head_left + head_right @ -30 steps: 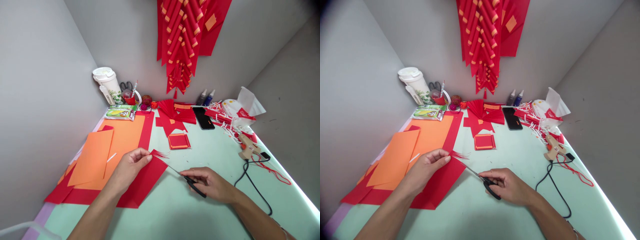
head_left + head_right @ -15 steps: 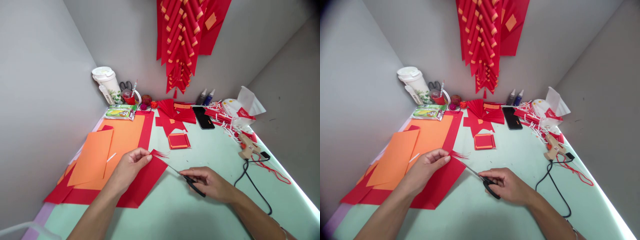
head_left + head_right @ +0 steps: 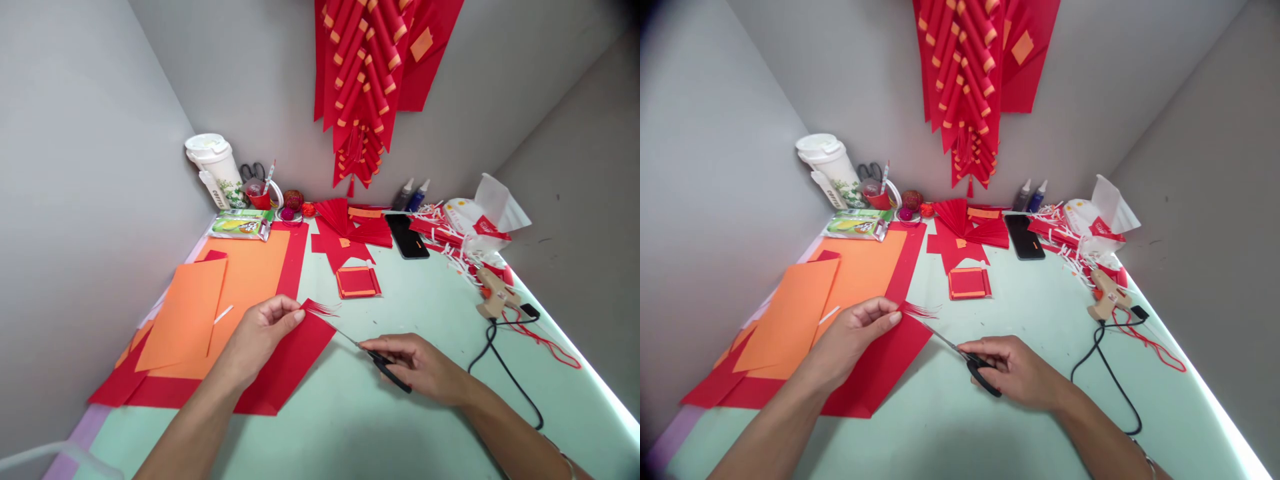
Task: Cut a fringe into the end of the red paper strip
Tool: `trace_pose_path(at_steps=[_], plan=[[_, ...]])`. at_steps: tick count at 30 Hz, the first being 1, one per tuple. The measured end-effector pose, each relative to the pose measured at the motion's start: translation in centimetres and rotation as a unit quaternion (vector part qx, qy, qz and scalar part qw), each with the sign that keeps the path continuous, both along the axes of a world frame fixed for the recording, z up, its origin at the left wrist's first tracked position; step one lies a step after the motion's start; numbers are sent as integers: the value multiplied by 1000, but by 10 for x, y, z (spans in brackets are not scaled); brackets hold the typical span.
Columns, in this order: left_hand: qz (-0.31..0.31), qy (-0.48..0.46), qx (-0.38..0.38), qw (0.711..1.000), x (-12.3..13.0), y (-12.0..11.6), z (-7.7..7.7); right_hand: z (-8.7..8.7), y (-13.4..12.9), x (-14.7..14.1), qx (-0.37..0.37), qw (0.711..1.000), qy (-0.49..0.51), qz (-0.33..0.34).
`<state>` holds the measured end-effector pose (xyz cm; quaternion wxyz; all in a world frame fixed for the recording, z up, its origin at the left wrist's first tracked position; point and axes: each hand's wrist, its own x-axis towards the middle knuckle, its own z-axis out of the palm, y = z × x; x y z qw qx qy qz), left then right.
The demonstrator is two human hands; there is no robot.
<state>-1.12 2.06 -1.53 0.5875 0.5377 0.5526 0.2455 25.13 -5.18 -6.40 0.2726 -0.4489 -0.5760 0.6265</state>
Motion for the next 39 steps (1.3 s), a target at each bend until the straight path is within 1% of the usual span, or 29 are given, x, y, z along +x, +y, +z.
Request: trace_pose_path(at_steps=[7,16,23,26,30,39], plan=[[2,-10,6,1000,0,0,-1,0,1,3,21,1000,-8,11],[0,-12,15,1000,-1,0,-2,2,2,2,17,1000,-23,11],[10,-1,25,1000,2,-1,0,-1,1,3,14,1000,-18,19],[11,-5,13,1000,4,-2,2,-2,1,2,12,1000,-8,21],[-6,-13,-24,1000,6,-4,3,0,1,1,20,1000,-4,22],[-8,-25,-29,999,5,-4,4,0,1,2,21,999,-12,24]])
